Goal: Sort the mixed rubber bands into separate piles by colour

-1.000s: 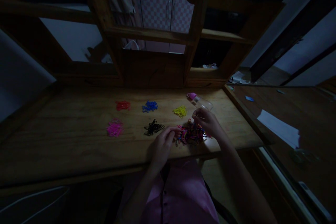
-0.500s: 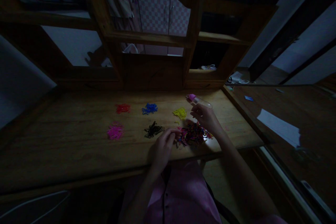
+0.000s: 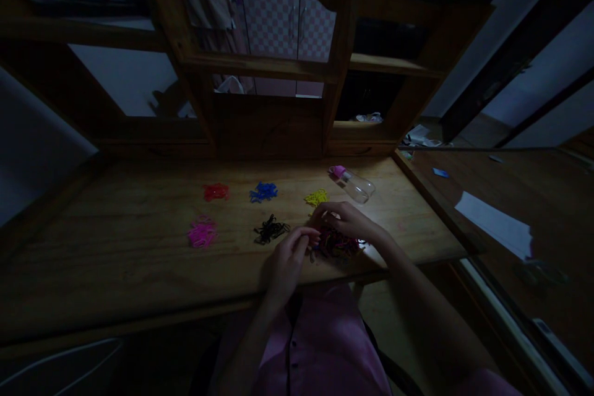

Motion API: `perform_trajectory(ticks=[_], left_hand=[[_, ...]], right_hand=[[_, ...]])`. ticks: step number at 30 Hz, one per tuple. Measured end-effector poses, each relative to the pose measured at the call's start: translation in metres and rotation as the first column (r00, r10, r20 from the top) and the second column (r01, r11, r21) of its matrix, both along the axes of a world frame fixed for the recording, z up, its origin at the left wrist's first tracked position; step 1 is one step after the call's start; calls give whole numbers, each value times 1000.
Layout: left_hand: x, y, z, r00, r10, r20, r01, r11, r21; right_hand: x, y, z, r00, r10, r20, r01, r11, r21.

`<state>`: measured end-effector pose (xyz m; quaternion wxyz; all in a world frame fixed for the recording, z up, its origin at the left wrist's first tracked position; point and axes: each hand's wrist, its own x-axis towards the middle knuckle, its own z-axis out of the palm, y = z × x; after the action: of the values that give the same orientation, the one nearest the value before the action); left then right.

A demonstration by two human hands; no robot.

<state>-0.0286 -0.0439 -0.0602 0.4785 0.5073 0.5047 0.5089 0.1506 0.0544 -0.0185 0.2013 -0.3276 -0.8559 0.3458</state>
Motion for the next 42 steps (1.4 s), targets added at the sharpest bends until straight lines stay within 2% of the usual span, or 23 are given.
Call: perform_trajectory(ticks=[2, 6, 8, 14, 17, 20, 24, 26, 28, 31, 33, 35, 38, 42], left_hand=[[0, 0, 1, 1000, -1, -6, 1, 1000, -2], [0, 0, 1, 1000, 1, -12, -1, 1000, 1], [0, 0, 1, 1000, 11, -10, -12, 1000, -6], [0, 4, -4, 987, 141, 79, -138, 990, -40], [-2, 4, -7, 983, 180, 25, -179, 984, -17], [0, 3, -8, 977, 174, -120, -168, 984, 63], [14, -1, -9, 907, 83, -412, 15, 973, 230], [21, -3, -10, 870, 33, -493, 106, 962, 251], [24, -6, -9, 863, -17, -506, 147, 965, 217], [22, -6, -4, 899, -94, -428, 167, 977, 136], [19, 1, 3, 927, -96, -361, 141, 985, 101], [21, 14, 9, 932, -52, -358, 103, 987, 123], [33, 43, 14, 865, 6, -502, 115, 971, 210], [57, 71, 5, 683, 37, -730, 167, 964, 205]], right_hand=[[-5, 3, -2, 1000, 1, 29, -1, 1000, -14], [-2, 14, -9, 987, -145, 73, 132, 979, 158], [3, 16, -9, 986, -150, 72, 135, 975, 178], [19, 0, 11, 979, -205, -7, 203, 968, 147], [30, -9, 20, 966, -258, -13, 257, 954, 154], [48, -14, 21, 926, -371, -63, 376, 903, 207], [79, -20, 13, 832, -534, -149, 555, 804, 214], [91, -26, 7, 813, -559, -161, 581, 793, 185], [98, -33, 0, 815, -560, -153, 579, 803, 146], [98, -46, -12, 804, -569, -173, 588, 803, 94], [95, -54, -19, 771, -595, -227, 619, 784, 46], [92, -61, -25, 729, -628, -272, 649, 761, -20], [91, -66, -31, 683, -664, -304, 673, 734, -89], [96, -66, -36, 636, -692, -342, 696, 706, -133]])
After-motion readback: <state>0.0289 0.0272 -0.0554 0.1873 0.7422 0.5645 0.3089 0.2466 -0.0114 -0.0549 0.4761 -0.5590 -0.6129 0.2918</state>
